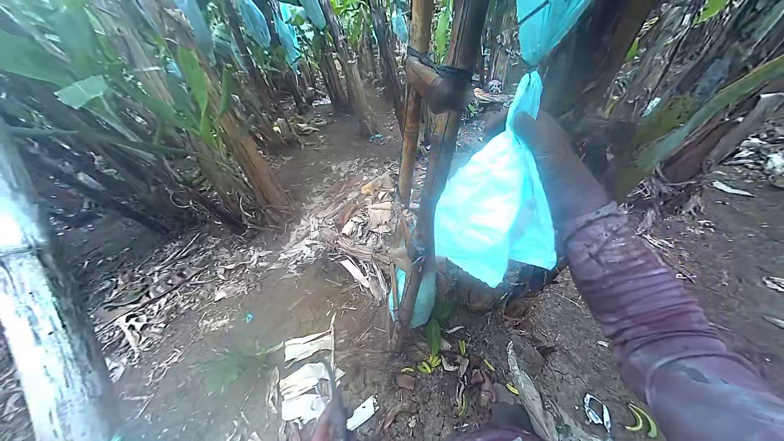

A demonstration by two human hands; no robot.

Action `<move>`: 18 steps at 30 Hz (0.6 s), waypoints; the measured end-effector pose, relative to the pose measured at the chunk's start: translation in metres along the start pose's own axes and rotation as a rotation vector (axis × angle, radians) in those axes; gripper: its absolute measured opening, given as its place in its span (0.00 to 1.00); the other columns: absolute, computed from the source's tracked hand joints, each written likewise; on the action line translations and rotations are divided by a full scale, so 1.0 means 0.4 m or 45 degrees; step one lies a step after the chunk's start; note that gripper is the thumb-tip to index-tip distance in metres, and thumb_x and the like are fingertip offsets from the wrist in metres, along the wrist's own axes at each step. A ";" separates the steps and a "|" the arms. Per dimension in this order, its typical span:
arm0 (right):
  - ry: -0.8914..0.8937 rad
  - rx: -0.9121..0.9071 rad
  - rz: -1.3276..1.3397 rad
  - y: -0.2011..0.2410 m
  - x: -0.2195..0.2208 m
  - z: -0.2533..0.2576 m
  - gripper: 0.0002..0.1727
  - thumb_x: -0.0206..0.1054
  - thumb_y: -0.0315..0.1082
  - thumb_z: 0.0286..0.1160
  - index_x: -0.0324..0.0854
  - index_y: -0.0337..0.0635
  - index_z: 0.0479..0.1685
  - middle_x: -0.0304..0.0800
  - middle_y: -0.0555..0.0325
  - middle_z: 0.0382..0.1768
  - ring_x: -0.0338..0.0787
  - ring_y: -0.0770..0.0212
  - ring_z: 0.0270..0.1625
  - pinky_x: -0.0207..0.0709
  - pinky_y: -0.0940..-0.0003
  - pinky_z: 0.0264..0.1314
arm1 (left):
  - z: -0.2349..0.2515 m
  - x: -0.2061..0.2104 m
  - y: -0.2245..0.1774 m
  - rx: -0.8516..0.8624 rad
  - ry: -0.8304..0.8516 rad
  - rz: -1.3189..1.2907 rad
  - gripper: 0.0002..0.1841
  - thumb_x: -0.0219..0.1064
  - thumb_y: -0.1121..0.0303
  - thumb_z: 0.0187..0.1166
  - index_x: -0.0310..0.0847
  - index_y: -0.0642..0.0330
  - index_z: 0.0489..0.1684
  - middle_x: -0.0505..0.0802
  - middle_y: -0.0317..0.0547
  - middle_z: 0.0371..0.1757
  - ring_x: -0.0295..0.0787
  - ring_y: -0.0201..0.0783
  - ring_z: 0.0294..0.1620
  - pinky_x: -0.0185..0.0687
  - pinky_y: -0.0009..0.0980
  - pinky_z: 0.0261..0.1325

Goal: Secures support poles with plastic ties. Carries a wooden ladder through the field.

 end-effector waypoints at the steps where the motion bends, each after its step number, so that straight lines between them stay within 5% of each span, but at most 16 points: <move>1: -0.006 -0.022 0.072 -0.005 -0.010 -0.006 0.17 0.53 0.45 0.92 0.78 0.42 0.57 0.94 0.61 0.46 0.94 0.68 0.47 0.89 0.71 0.53 | 0.021 0.033 0.024 -0.008 0.017 -0.070 0.39 0.83 0.57 0.58 0.75 0.41 0.77 0.93 0.37 0.53 0.89 0.31 0.33 0.89 0.32 0.39; 5: -0.164 -0.057 0.224 0.013 -0.023 -0.021 0.23 0.37 0.44 0.97 0.79 0.46 0.51 0.95 0.64 0.40 0.94 0.72 0.46 0.89 0.75 0.54 | 0.086 0.131 0.071 -0.054 0.131 -0.224 0.42 0.83 0.57 0.57 0.71 0.40 0.79 0.92 0.42 0.54 0.89 0.35 0.33 0.88 0.34 0.37; 8: -0.137 -0.045 0.182 0.007 -0.019 -0.018 0.21 0.35 0.43 0.97 0.75 0.46 0.51 0.93 0.64 0.34 0.94 0.69 0.41 0.89 0.72 0.52 | 0.128 0.169 0.062 -0.067 0.155 -0.317 0.42 0.83 0.60 0.57 0.71 0.41 0.80 0.92 0.46 0.52 0.90 0.39 0.36 0.89 0.37 0.39; 11: -0.235 -0.014 -0.042 0.005 -0.007 -0.030 0.09 0.53 0.36 0.90 0.74 0.45 0.58 0.89 0.70 0.35 0.90 0.76 0.39 0.88 0.76 0.49 | 0.171 0.207 0.040 -0.039 0.175 -0.375 0.37 0.82 0.62 0.58 0.76 0.44 0.75 0.93 0.48 0.45 0.93 0.41 0.38 0.90 0.37 0.37; 14: -0.265 0.017 -0.183 -0.001 0.001 -0.043 0.19 0.69 0.29 0.76 0.74 0.41 0.64 0.90 0.66 0.43 0.91 0.74 0.42 0.89 0.75 0.49 | 0.201 0.249 0.028 -0.009 0.194 -0.326 0.33 0.78 0.66 0.61 0.75 0.47 0.73 0.92 0.46 0.42 0.91 0.37 0.34 0.87 0.31 0.30; 18: -0.293 0.109 -0.348 -0.022 -0.021 -0.043 0.24 0.75 0.26 0.68 0.76 0.34 0.65 0.90 0.52 0.45 0.93 0.65 0.42 0.91 0.67 0.48 | 0.232 0.301 0.026 -0.001 0.275 -0.258 0.32 0.77 0.67 0.61 0.74 0.47 0.70 0.91 0.43 0.39 0.89 0.35 0.31 0.85 0.28 0.27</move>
Point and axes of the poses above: each hand's wrist, its own z-axis towards the middle knuckle, its own x-axis out of the palm, y = z × x, the point moved 4 cm from there along z, towards the middle knuckle
